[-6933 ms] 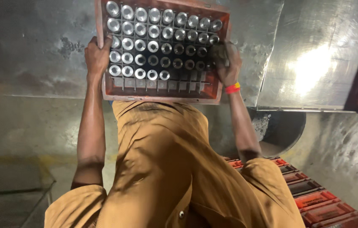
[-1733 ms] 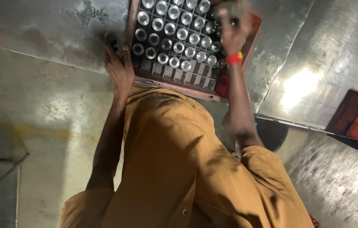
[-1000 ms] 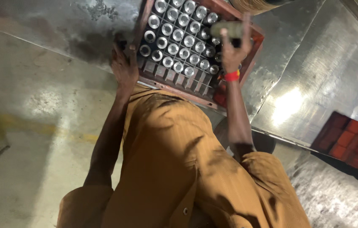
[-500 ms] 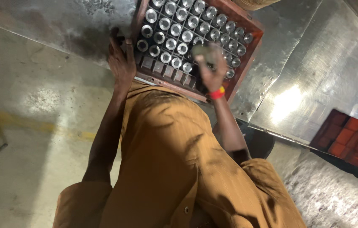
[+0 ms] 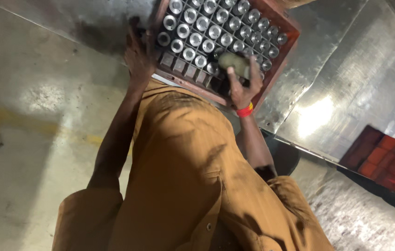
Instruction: The person repeatedly wipes small cylindrical metal parts arranged in a red plastic crate using a cloth. They occasionally dip the cloth into a nearby bucket and continue wiping the parts one by one.
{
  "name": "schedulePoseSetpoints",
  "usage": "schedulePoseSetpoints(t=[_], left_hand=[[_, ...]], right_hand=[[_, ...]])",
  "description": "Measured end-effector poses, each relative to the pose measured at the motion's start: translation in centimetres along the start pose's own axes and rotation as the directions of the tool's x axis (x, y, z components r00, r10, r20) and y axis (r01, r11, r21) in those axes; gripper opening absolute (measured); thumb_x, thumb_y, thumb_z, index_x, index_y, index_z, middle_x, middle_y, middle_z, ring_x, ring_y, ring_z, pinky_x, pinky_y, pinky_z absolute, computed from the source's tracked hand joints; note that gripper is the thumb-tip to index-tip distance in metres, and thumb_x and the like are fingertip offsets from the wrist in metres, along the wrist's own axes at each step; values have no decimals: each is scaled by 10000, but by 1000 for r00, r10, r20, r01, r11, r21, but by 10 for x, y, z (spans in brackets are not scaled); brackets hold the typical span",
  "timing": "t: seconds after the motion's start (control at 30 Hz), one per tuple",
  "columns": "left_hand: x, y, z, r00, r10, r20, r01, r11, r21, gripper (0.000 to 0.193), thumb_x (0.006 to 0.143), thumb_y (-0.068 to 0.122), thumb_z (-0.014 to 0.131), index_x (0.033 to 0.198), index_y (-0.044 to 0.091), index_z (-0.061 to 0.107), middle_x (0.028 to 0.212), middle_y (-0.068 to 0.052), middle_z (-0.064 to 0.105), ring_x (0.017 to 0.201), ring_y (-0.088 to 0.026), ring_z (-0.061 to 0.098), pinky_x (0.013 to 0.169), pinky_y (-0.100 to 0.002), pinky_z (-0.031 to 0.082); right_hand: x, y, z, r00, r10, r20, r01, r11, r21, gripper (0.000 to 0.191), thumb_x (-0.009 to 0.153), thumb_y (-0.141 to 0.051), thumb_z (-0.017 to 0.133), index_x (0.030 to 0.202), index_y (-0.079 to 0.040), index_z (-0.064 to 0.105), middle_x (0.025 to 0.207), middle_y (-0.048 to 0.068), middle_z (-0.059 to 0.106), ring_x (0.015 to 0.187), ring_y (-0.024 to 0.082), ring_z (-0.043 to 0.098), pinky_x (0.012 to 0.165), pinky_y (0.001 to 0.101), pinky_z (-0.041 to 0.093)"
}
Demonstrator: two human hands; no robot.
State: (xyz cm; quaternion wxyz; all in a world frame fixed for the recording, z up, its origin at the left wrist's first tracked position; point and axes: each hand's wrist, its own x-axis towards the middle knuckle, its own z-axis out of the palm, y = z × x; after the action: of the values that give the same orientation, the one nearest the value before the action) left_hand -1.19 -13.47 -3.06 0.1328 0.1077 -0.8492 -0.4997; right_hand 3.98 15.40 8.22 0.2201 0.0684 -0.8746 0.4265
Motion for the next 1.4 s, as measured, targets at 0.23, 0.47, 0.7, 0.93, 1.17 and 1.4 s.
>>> schedulePoseSetpoints(t=[0.23,0.47,0.7,0.93,1.17,1.4], left_hand=[[-4,-2,4,998,-67,19,66,996,52,581,1117,418,521,1545,39,416,1322,-310,618,1138,-492,650,939,-545,525],[-1,-7,1,997,-70,19,69,997,39,617,1128,413,543,1571,23,362,1332,-316,598,1114,-492,651,925,-540,531],[-1,-9,-4,999,-44,-3,44,999,-8,606,1127,415,548,1551,13,386,1402,-339,583,1177,-489,638,961,-516,533],[2,-7,-15,934,358,8,-317,814,488,477,1135,279,527,1559,101,398,1422,-357,553,1227,-475,610,997,-506,501],[2,-8,-19,942,332,55,-323,846,425,465,1144,252,537,1547,64,403,1423,-385,557,1216,-489,595,986,-505,497],[4,3,-20,994,-98,41,97,995,14,562,1106,390,552,1494,-10,480,1292,-352,620,1133,-520,621,934,-564,504]], right_hand=[[13,-18,30,936,-220,275,227,974,10,370,920,-87,856,1238,-109,670,1190,143,746,1160,270,723,999,399,592],[44,14,33,998,-60,16,58,994,95,529,972,-140,817,1436,-93,568,1297,149,733,1157,242,758,1023,390,638],[57,30,48,989,-57,-133,63,997,42,623,961,-113,825,1497,-54,513,1375,174,674,1222,289,701,1075,413,586],[86,33,48,997,-80,-2,80,996,-27,602,961,-87,812,1486,14,534,1461,210,607,1342,304,635,1162,417,504],[121,56,60,984,-111,139,125,987,-97,636,978,-112,857,1513,-39,521,1488,197,607,1372,315,622,1168,418,495],[146,74,62,972,-144,-187,144,990,-14,635,983,-134,835,1510,-42,491,1473,212,585,1374,338,586,1199,456,489]])
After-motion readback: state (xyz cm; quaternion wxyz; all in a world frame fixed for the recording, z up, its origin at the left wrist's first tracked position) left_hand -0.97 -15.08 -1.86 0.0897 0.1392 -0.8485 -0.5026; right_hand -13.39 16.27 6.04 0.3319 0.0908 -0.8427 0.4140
